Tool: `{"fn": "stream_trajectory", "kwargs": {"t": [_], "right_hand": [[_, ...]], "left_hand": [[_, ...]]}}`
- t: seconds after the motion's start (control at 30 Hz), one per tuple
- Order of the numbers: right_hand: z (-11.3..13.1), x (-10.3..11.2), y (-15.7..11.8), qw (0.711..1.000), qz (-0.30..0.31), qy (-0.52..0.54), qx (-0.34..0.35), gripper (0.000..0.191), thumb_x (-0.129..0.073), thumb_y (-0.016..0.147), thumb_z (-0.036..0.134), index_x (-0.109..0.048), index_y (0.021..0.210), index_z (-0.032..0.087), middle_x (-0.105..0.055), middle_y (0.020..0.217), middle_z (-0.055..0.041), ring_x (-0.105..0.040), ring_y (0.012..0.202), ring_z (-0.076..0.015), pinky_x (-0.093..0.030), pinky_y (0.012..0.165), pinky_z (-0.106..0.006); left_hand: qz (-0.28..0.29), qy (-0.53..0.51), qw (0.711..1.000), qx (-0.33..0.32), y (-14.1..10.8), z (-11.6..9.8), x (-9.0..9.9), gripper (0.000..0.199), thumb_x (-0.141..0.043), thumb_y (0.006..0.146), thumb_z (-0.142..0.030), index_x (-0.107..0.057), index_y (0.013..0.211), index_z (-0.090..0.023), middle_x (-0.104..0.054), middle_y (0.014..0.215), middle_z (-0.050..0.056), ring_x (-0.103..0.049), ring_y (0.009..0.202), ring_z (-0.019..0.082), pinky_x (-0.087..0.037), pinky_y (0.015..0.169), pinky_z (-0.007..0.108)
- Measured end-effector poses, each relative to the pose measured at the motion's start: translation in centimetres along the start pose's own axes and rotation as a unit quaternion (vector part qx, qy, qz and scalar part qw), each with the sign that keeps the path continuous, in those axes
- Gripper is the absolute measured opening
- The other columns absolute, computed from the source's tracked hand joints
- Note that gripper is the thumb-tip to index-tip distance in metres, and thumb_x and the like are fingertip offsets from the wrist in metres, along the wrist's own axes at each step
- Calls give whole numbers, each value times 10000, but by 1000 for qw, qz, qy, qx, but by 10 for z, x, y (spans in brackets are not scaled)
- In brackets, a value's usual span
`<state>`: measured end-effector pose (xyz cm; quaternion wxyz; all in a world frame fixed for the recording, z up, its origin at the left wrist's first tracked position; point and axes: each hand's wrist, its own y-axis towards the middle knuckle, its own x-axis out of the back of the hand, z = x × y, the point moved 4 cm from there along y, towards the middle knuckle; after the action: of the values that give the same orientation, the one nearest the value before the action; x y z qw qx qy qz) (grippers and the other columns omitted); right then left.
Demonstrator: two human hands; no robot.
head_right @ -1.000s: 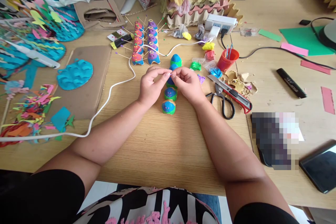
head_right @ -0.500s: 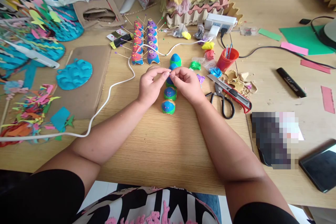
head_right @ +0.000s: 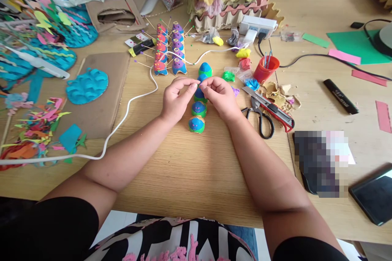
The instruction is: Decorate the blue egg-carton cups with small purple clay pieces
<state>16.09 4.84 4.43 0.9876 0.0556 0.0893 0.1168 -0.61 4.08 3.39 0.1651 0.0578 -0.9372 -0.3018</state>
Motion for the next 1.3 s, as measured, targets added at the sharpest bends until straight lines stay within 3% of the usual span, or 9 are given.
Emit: {"fn": "stream_trajectory", "kwargs": {"t": [0.33, 0.87, 1.3], "right_hand": [[-4, 0, 2, 999, 8, 36, -23, 556, -1008, 708, 670, -680, 841, 242, -515, 646, 57, -370, 593, -97, -230, 514, -254], [-3, 0, 2, 998, 4, 49, -49, 540, -1021, 671, 600, -633, 786, 242, -522, 615, 71, -330, 531, -77, -200, 490, -252], [-2, -1, 1, 997, 15, 50, -59, 473, -977, 732, 541, -622, 806, 238, -522, 614, 73, -311, 526, -73, -180, 495, -251]], "left_hand": [[-7, 2, 1000, -27, -1, -3, 1, 439, -639, 1110, -660, -853, 1090, -277, -872, 1096, 55, -803, 1108, 215, -616, 1100, 418], [11, -7, 999, -35, -1, -5, 2, 387, -627, 1117, -652, -845, 1108, -332, -849, 1101, 55, -791, 1120, 244, -618, 1103, 478], [38, 42, 998, -35, 1, -12, 5, 520, -503, 1110, -779, -815, 1118, -363, -851, 1109, 33, -795, 1156, 259, -617, 1140, 528]]}}
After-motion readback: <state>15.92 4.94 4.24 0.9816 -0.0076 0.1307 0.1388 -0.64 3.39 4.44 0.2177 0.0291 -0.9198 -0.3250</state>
